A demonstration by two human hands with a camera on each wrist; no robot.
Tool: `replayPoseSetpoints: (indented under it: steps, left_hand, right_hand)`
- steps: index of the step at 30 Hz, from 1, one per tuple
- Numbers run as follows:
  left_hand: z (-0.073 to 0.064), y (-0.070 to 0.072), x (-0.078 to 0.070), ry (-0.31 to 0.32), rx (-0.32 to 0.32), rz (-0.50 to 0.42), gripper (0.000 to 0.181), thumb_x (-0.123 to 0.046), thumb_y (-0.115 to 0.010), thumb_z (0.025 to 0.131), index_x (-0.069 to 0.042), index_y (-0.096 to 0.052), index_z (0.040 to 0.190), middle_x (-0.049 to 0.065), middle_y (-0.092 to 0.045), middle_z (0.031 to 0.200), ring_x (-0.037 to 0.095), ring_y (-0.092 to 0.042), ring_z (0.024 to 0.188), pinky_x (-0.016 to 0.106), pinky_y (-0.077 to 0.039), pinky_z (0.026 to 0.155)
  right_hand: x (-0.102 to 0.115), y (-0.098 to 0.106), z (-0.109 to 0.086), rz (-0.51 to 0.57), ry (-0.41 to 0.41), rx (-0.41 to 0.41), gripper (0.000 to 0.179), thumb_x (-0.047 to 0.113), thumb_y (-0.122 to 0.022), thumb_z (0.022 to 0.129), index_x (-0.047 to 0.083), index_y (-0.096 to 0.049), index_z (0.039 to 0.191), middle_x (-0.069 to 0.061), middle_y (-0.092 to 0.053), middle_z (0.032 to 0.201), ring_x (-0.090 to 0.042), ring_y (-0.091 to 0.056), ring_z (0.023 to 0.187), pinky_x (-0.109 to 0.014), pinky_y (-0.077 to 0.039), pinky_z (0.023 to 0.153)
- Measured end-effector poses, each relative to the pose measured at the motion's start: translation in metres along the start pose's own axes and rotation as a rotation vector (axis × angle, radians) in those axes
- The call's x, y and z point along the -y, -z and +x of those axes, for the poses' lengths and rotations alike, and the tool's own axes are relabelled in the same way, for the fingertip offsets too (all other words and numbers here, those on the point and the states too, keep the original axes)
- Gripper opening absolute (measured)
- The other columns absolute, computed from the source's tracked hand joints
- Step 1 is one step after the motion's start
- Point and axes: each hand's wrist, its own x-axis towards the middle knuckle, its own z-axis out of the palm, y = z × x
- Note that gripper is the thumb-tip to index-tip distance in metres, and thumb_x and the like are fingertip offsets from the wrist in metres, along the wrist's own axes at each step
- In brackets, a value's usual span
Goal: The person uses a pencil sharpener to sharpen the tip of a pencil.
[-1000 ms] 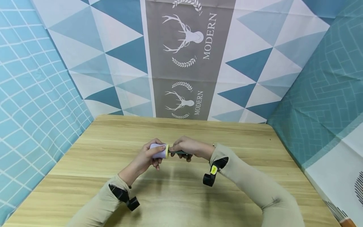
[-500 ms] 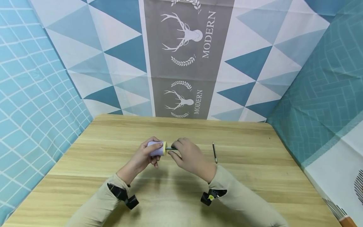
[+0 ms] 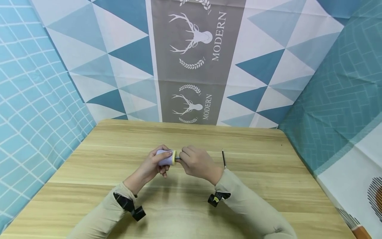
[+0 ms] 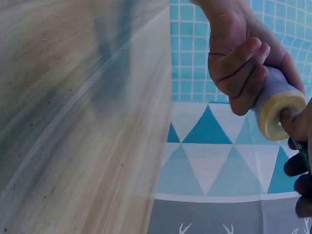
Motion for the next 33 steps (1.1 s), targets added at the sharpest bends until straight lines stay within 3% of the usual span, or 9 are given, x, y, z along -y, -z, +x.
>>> replayPoseSetpoints:
  steps: [4,8,17,22,25,27,29,33]
  left_hand:
    - [0.0,0.001,-0.001,-0.008,0.01,0.0,0.009,-0.021,-0.06,0.095,-0.013,-0.056,0.093,0.005,-0.058,0.06,0.007,-0.051,0.04,0.027,-0.054,0.039]
    - [0.001,0.002,-0.002,-0.012,0.006,0.002,0.008,-0.02,-0.061,0.095,-0.014,-0.057,0.091,0.005,-0.058,0.061,0.007,-0.052,0.041,0.027,-0.054,0.039]
    - [0.0,0.005,0.004,0.019,-0.003,0.026,0.011,-0.021,-0.063,0.093,-0.014,-0.056,0.092,0.007,-0.057,0.063,0.008,-0.051,0.042,0.027,-0.054,0.04]
    - [-0.003,0.003,0.011,0.037,0.0,0.036,0.01,-0.02,-0.063,0.094,-0.013,-0.056,0.093,0.006,-0.056,0.061,0.008,-0.05,0.041,0.027,-0.054,0.04]
    - [-0.003,0.001,0.013,0.033,0.004,0.04,0.01,-0.02,-0.063,0.094,-0.013,-0.056,0.094,0.006,-0.056,0.06,0.008,-0.05,0.041,0.027,-0.054,0.039]
    - [-0.002,0.0,0.012,0.018,-0.001,0.044,0.01,-0.02,-0.063,0.093,-0.013,-0.057,0.095,0.006,-0.056,0.06,0.008,-0.05,0.041,0.027,-0.054,0.039]
    - [-0.001,0.0,0.012,0.004,-0.008,0.04,0.011,-0.02,-0.064,0.093,-0.012,-0.057,0.095,0.006,-0.056,0.06,0.008,-0.05,0.041,0.027,-0.054,0.039]
    - [0.001,0.001,0.009,0.002,-0.016,0.033,0.01,-0.02,-0.064,0.093,-0.012,-0.058,0.095,0.006,-0.056,0.06,0.008,-0.05,0.041,0.029,-0.054,0.04]
  right_hand:
    - [0.0,0.003,0.007,0.07,-0.065,0.049,0.024,0.011,-0.063,0.098,0.007,-0.05,0.077,0.0,-0.043,0.066,-0.009,-0.036,0.053,-0.018,-0.031,0.045]
    - [0.0,0.006,0.012,0.196,-0.199,0.135,0.03,0.005,-0.073,0.088,0.011,-0.048,0.073,0.003,-0.041,0.063,-0.003,-0.033,0.052,-0.015,-0.029,0.045]
    - [-0.003,0.011,0.019,0.612,-0.653,0.403,0.03,0.009,-0.066,0.093,0.012,-0.05,0.069,0.009,-0.041,0.059,-0.003,-0.036,0.05,-0.021,-0.032,0.047]
    - [-0.006,0.013,0.018,0.875,-0.943,0.581,0.029,0.015,-0.06,0.097,0.006,-0.055,0.07,0.003,-0.044,0.054,-0.008,-0.034,0.043,-0.022,-0.029,0.04]
    - [-0.01,0.015,0.018,0.987,-1.061,0.648,0.029,0.017,-0.057,0.099,0.002,-0.058,0.074,0.0,-0.044,0.053,-0.009,-0.028,0.04,-0.022,-0.024,0.037]
    - [-0.012,0.016,0.019,1.002,-1.076,0.664,0.029,0.017,-0.057,0.099,0.001,-0.059,0.075,-0.001,-0.044,0.054,-0.009,-0.027,0.04,-0.022,-0.023,0.037]
    - [-0.014,0.019,0.021,0.954,-1.041,0.665,0.027,0.017,-0.057,0.099,0.004,-0.06,0.076,-0.001,-0.047,0.056,-0.009,-0.029,0.04,-0.022,-0.026,0.037]
    - [-0.012,0.028,0.027,0.736,-0.861,0.667,0.021,0.022,-0.062,0.098,0.008,-0.065,0.084,0.003,-0.057,0.067,-0.007,-0.043,0.048,-0.022,-0.038,0.043]
